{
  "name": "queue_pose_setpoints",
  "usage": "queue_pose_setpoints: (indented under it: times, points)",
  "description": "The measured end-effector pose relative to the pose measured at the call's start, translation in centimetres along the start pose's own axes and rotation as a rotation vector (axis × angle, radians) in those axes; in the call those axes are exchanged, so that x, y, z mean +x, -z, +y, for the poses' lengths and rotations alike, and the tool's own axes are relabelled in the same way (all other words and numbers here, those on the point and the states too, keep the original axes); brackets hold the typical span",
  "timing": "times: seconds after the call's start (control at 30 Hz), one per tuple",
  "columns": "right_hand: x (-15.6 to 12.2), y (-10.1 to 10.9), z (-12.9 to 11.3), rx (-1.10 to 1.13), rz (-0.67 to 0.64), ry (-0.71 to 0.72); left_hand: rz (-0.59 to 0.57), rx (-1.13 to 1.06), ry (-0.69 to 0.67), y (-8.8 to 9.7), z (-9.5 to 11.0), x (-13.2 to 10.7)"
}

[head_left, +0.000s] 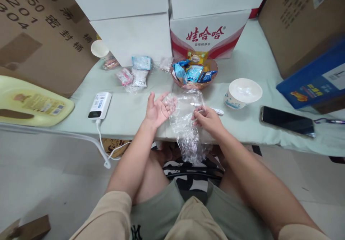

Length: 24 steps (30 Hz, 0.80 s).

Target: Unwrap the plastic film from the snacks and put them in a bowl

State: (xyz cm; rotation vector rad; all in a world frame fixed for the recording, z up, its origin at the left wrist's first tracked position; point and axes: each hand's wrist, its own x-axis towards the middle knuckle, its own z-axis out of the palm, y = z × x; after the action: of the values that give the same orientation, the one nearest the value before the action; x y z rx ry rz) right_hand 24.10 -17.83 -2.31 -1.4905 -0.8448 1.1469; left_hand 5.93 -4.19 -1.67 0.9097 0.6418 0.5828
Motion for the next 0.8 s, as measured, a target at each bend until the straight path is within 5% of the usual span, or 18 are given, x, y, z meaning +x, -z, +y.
queue_pose_setpoints:
  times: [0.13,0.27,0.37,0.57,0.7,0.8]
  points:
    - [0.5,0.0,0.6,0.051,0.135,0.022,-0.109,0.087,0.067,-2.2,-2.0,-0.1]
    - [0.9,0.5,0.6,0.091,0.064,-0.040,-0.005,0.400,0.081,-2.5,-2.6,0.1]
    - [0.6,1.0,0.4,0.025,0.015,-0.049,-0.058,0.572,0.091,-1.8,-1.7,-0.4]
    - [-0.6,2.0,0.5,0.081,-0.176,0.107,-0.119,0.434,-0.020,0.2,-0.4,-1.9]
    - [0.7,2.4,1.9,-0.047,-0.017,0.071,0.054,0.447,-0.066,1.2,-1.0,0.0]
    - [1.4,2.5,2.4,-0.176,0.041,0.281,0.014,0.478,-0.034,1.2,-1.2,0.9]
